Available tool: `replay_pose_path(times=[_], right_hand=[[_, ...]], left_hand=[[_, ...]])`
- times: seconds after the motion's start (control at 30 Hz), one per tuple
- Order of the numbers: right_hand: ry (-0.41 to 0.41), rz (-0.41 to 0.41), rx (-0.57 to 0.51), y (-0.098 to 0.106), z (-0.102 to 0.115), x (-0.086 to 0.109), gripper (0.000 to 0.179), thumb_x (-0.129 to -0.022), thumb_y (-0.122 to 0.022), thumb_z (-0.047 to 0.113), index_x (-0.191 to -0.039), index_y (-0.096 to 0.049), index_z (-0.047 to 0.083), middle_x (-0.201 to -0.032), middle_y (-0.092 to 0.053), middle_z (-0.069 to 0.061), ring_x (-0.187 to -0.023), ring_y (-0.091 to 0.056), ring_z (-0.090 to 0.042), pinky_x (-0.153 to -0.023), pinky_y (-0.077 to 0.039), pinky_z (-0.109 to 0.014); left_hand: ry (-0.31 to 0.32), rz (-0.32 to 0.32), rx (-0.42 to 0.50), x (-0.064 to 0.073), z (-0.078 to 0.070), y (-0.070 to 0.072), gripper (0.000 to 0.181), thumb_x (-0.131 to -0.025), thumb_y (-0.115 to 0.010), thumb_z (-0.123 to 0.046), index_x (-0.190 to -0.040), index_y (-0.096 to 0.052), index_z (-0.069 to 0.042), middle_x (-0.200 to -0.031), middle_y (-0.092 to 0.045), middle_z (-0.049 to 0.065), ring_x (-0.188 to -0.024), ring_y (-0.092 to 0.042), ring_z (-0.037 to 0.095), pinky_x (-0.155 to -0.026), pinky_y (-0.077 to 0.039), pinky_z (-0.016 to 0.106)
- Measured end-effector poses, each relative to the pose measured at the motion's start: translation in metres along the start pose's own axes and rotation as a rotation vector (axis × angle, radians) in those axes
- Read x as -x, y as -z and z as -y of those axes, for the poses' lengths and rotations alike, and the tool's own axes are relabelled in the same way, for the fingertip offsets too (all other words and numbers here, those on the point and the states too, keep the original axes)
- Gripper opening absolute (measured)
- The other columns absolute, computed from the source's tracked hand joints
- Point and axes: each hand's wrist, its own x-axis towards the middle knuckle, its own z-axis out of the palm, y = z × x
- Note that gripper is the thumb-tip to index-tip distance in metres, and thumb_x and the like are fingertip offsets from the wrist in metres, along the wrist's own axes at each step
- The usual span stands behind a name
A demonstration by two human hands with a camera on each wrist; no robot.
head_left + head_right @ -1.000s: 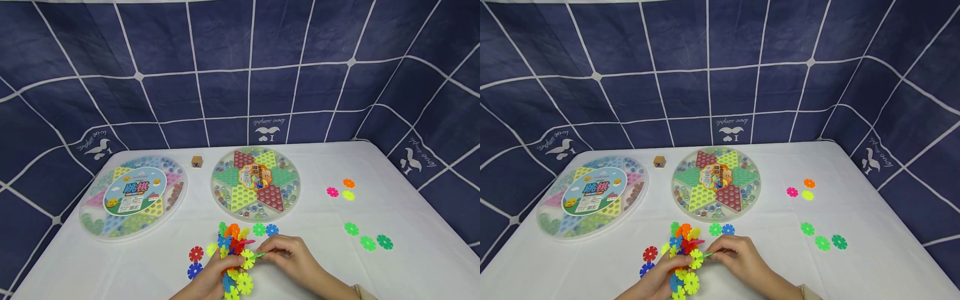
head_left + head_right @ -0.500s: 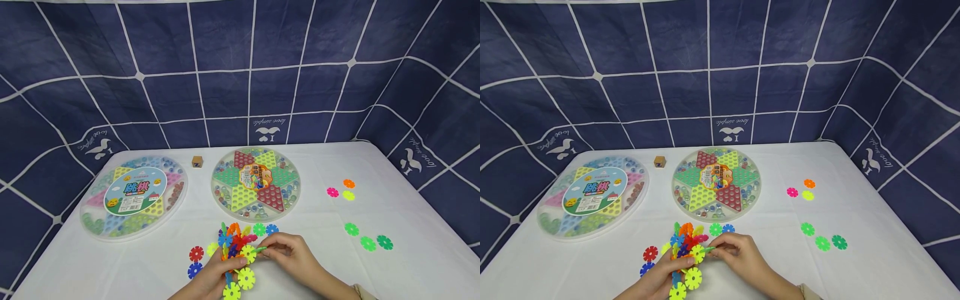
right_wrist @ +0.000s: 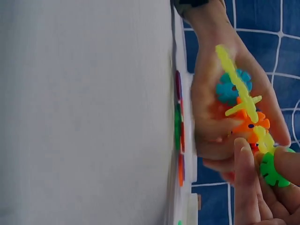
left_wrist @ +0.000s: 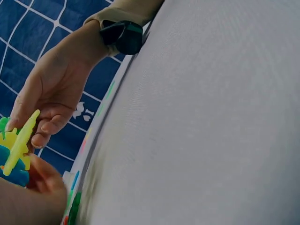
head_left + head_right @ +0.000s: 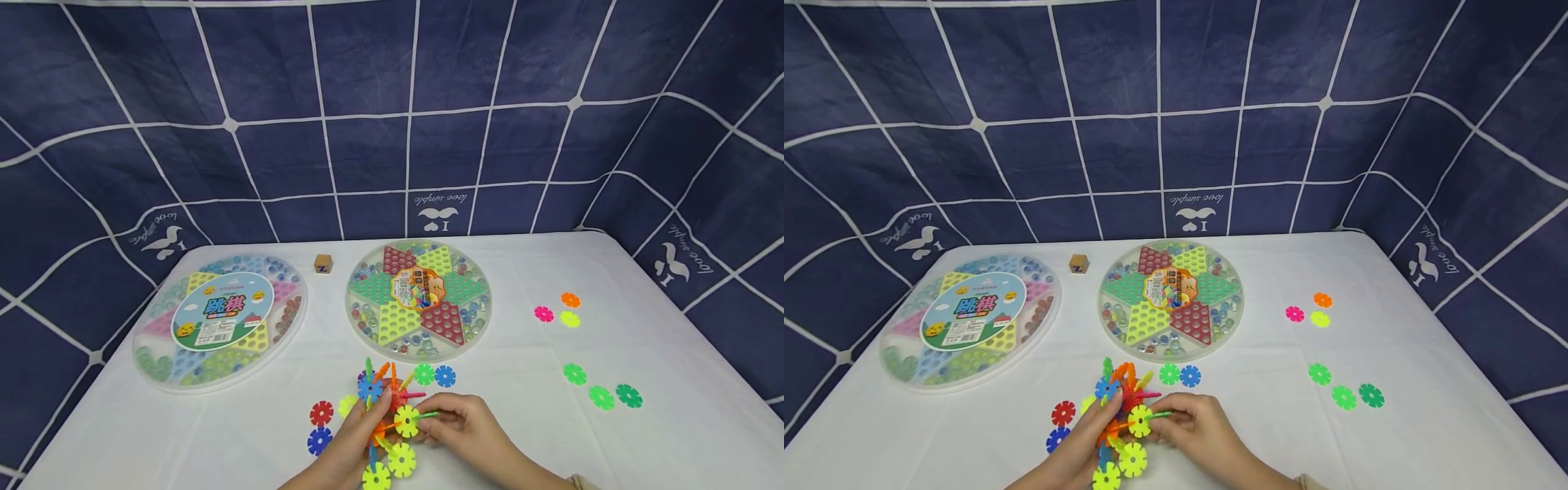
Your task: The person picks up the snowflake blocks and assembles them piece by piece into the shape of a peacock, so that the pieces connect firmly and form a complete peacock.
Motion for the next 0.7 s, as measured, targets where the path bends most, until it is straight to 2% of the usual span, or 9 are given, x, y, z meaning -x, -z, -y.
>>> replay_pose_path(times=[0.07,0.1,0.17,0.23,0.3,0.37,0.5,0.57,0.7], right_hand=[[-0.002,0.009,-0.011,0.000,0.000,0.000,0.020,-0.091,-0.061,0.006,-0.104,-0.062,-0.008,-0.090,-0.068,-0.011,-0.080,-0.067,-0.026,-0.064,-0.055,-0.041],[0.001,0.014,-0.016,0.000,0.001,0.000,0.020,-0.091,-0.060,0.005,-0.105,-0.062,-0.009,-0.091,-0.068,-0.011,-0.080,-0.067,-0.026,-0.064,-0.055,-0.042],[0.014,0.024,-0.026,0.001,0.002,0.000,0.020,-0.091,-0.060,0.004,-0.106,-0.061,-0.009,-0.093,-0.068,-0.013,-0.080,-0.067,-0.026,-0.064,-0.055,-0.042],[0.035,0.032,-0.021,0.003,0.004,0.001,0.019,-0.091,-0.059,0.003,-0.107,-0.062,-0.008,-0.097,-0.066,-0.014,-0.081,-0.067,-0.026,-0.064,-0.055,-0.042],[0.072,0.029,0.049,0.004,0.005,0.000,0.018,-0.090,-0.061,0.004,-0.106,-0.064,-0.004,-0.099,-0.066,-0.011,-0.082,-0.066,-0.021,-0.064,-0.056,-0.039],[0.104,0.018,0.154,0.005,0.005,0.000,0.016,-0.089,-0.063,0.008,-0.104,-0.066,0.003,-0.099,-0.065,-0.006,-0.081,-0.063,-0.016,-0.062,-0.056,-0.033],[0.143,0.004,0.333,0.008,0.005,-0.003,0.013,-0.088,-0.067,0.014,-0.101,-0.069,0.012,-0.098,-0.064,0.002,-0.079,-0.057,-0.011,-0.058,-0.052,-0.025],[0.138,0.017,0.351,0.009,0.004,-0.005,0.015,-0.088,-0.067,0.016,-0.103,-0.069,0.013,-0.100,-0.064,0.003,-0.079,-0.057,-0.010,-0.059,-0.052,-0.025],[0.131,0.088,0.322,0.020,0.006,-0.008,0.022,-0.089,-0.065,0.014,-0.110,-0.066,0.010,-0.104,-0.063,-0.001,-0.084,-0.057,-0.012,-0.064,-0.054,-0.028]], left_hand=[[0.005,0.008,-0.044,-0.001,0.000,0.000,0.093,-0.091,-0.050,-0.053,-0.140,-0.001,0.010,-0.141,-0.016,0.034,-0.128,-0.021,0.046,-0.104,-0.015,0.060],[0.018,0.013,-0.067,-0.001,-0.001,0.000,0.092,-0.091,-0.051,-0.052,-0.140,-0.004,0.010,-0.140,-0.019,0.033,-0.126,-0.023,0.046,-0.104,-0.016,0.061],[0.021,0.054,-0.102,-0.001,0.000,0.001,0.083,-0.092,-0.054,-0.047,-0.139,-0.015,0.009,-0.134,-0.034,0.026,-0.119,-0.037,0.037,-0.103,-0.026,0.057],[0.032,0.115,-0.104,-0.001,0.001,0.001,0.069,-0.092,-0.058,-0.038,-0.136,-0.028,0.006,-0.122,-0.049,0.016,-0.107,-0.048,0.026,-0.097,-0.039,0.047],[0.042,0.160,-0.085,0.000,0.003,0.002,0.061,-0.090,-0.061,-0.030,-0.133,-0.036,0.005,-0.114,-0.055,0.010,-0.099,-0.053,0.020,-0.092,-0.046,0.040],[0.050,0.151,-0.063,0.001,0.004,0.002,0.058,-0.088,-0.064,-0.024,-0.131,-0.038,0.005,-0.110,-0.057,0.008,-0.095,-0.055,0.017,-0.088,-0.048,0.036],[0.008,0.098,-0.015,0.001,0.006,0.002,0.058,-0.087,-0.067,-0.020,-0.131,-0.038,0.006,-0.111,-0.056,0.010,-0.097,-0.056,0.018,-0.088,-0.048,0.032],[-0.011,0.083,-0.002,0.001,0.006,0.003,0.059,-0.087,-0.066,-0.020,-0.131,-0.036,0.005,-0.112,-0.056,0.010,-0.097,-0.056,0.018,-0.088,-0.048,0.031],[-0.046,0.091,0.034,0.000,0.005,0.005,0.060,-0.087,-0.066,-0.018,-0.132,-0.034,0.005,-0.111,-0.056,0.009,-0.095,-0.056,0.017,-0.087,-0.048,0.029]])
